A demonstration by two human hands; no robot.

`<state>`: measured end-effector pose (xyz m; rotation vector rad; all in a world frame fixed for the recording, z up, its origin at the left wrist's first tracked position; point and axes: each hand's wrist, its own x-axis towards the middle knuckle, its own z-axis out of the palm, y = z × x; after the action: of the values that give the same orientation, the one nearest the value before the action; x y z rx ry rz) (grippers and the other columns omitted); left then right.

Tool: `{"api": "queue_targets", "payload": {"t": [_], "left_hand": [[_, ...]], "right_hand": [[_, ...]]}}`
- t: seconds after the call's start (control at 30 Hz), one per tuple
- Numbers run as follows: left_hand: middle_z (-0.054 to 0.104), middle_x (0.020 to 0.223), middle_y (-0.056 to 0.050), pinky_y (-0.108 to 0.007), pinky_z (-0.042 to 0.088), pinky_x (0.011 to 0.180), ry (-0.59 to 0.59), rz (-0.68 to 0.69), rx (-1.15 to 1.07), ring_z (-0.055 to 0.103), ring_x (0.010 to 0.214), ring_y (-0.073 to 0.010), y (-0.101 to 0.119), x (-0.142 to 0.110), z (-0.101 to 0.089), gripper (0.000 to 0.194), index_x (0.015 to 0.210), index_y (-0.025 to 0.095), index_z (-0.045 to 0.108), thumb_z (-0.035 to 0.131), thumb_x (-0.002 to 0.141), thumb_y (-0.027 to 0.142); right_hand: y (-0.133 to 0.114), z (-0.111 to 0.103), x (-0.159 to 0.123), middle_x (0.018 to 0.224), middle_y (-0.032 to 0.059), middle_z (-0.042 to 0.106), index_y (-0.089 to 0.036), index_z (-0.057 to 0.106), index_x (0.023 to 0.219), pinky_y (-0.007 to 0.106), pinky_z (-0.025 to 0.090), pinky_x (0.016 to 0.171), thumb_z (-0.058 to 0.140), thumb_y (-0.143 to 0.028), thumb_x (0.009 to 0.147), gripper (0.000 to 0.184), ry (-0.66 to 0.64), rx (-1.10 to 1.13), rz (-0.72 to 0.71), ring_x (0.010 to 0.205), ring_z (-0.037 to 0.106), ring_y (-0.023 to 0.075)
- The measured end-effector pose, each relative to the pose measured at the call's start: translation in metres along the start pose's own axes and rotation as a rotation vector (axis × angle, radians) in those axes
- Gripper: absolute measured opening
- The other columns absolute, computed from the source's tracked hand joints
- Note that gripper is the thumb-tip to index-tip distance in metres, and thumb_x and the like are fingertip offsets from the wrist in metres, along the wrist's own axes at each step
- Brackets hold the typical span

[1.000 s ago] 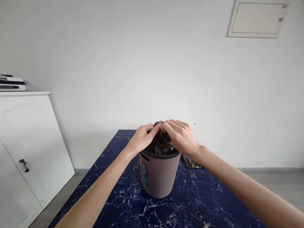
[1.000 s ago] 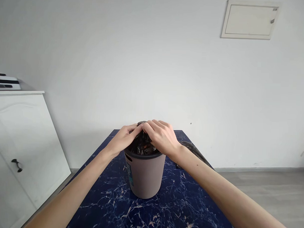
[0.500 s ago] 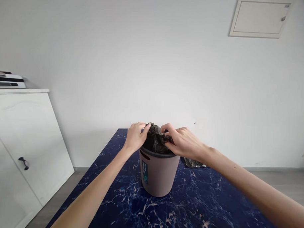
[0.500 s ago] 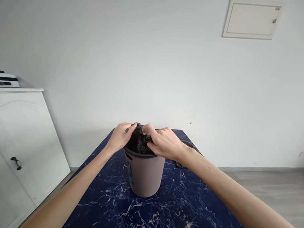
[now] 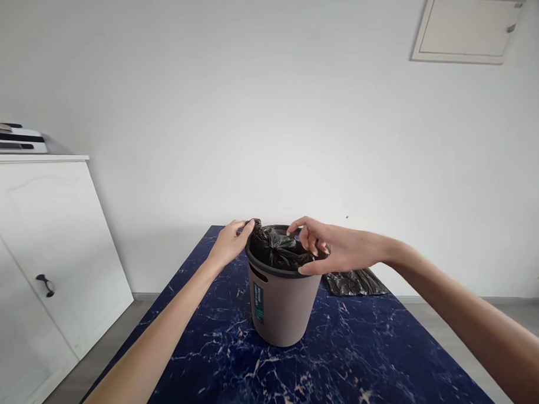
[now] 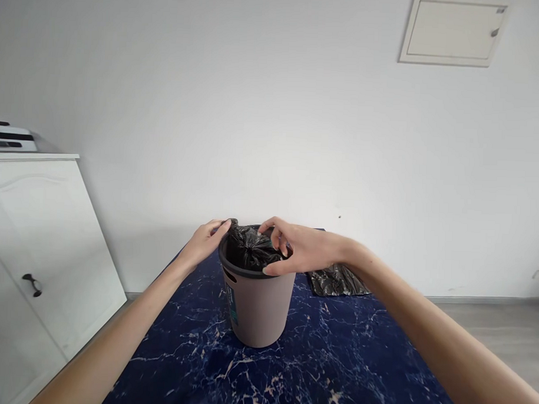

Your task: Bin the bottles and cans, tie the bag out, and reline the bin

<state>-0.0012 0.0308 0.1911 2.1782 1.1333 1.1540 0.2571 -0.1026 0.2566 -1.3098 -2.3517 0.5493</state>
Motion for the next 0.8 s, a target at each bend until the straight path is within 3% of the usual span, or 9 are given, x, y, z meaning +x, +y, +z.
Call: {"api": "queue_targets", "payload": {"t": [0.07,0.17,0.27,0.33,0.47,0.67,0.8], "left_hand": [[0.076,0.119,-0.009,-0.034,0.053,0.088,-0.001,-0.003,-0.044,0.069,0.11,-0.0287,-0.003,-0.004,0.0,0.055,0.105,0.024,0.077,0.046,0.101,0.069],[0.071,0.135,-0.008,-0.036,0.051,0.1,0.1,-0.033,-0.213,0.063,0.127,-0.0296,-0.017,-0.01,0.006,0.053,0.121,0.028,0.074,0.046,0.102,0.069],[0.071,0.13,-0.013,-0.039,0.051,0.103,0.29,-0.109,-0.376,0.062,0.127,-0.0305,-0.04,-0.02,0.02,0.058,0.112,0.024,0.072,0.039,0.103,0.07],[0.071,0.121,-0.014,-0.04,0.053,0.099,0.331,-0.156,-0.38,0.065,0.12,-0.0305,-0.057,-0.028,0.031,0.06,0.106,0.022,0.07,0.035,0.103,0.071],[0.071,0.114,-0.012,-0.04,0.055,0.095,0.281,-0.209,-0.345,0.068,0.113,-0.0295,-0.085,-0.05,0.051,0.058,0.101,0.023,0.068,0.034,0.103,0.07],[0.074,0.101,-0.01,-0.04,0.054,0.09,0.124,-0.253,-0.227,0.07,0.103,-0.0302,-0.126,-0.081,0.068,0.057,0.092,0.024,0.069,0.036,0.102,0.068],[0.073,0.094,-0.009,-0.041,0.051,0.088,0.048,-0.25,-0.129,0.069,0.099,-0.0316,-0.151,-0.093,0.07,0.054,0.087,0.024,0.069,0.039,0.101,0.065]], "right_hand": [[-0.006,-0.001,0.009,0.123,0.0142,0.069,-0.021,0.053,0.141,0.039,0.054,0.079,0.07,-0.059,0.087,0.068,0.119,0.029,0.027,0.1,0.067,0.0256],[-0.01,0.01,0.03,0.119,0.0153,0.071,-0.018,0.066,0.124,0.042,0.053,0.082,0.062,-0.057,0.093,0.051,0.275,-0.139,0.123,0.099,0.067,0.0269],[-0.008,0.03,0.055,0.122,0.0159,0.07,-0.018,0.07,0.121,0.043,0.048,0.077,0.07,-0.051,0.087,0.046,0.194,-0.428,0.175,0.1,0.067,0.0309],[-0.005,0.042,0.068,0.116,0.0142,0.072,-0.02,0.073,0.113,0.04,0.044,0.071,0.074,-0.046,0.085,0.039,0.117,-0.521,0.206,0.097,0.067,0.0312],[0.0,0.054,0.078,0.095,0.0087,0.075,-0.021,0.074,0.09,0.035,0.034,0.063,0.072,-0.031,0.085,0.011,0.1,-0.534,0.22,0.085,0.067,0.026],[0.001,0.042,0.06,0.098,0.008,0.075,-0.022,0.068,0.097,0.033,0.032,0.063,0.059,-0.029,0.09,0.013,0.221,-0.493,0.209,0.084,0.065,0.0234],[0.0,0.029,0.044,0.099,0.0091,0.073,-0.021,0.061,0.093,0.034,0.035,0.065,0.055,-0.032,0.091,0.013,0.418,-0.445,0.182,0.083,0.063,0.0242]]}}
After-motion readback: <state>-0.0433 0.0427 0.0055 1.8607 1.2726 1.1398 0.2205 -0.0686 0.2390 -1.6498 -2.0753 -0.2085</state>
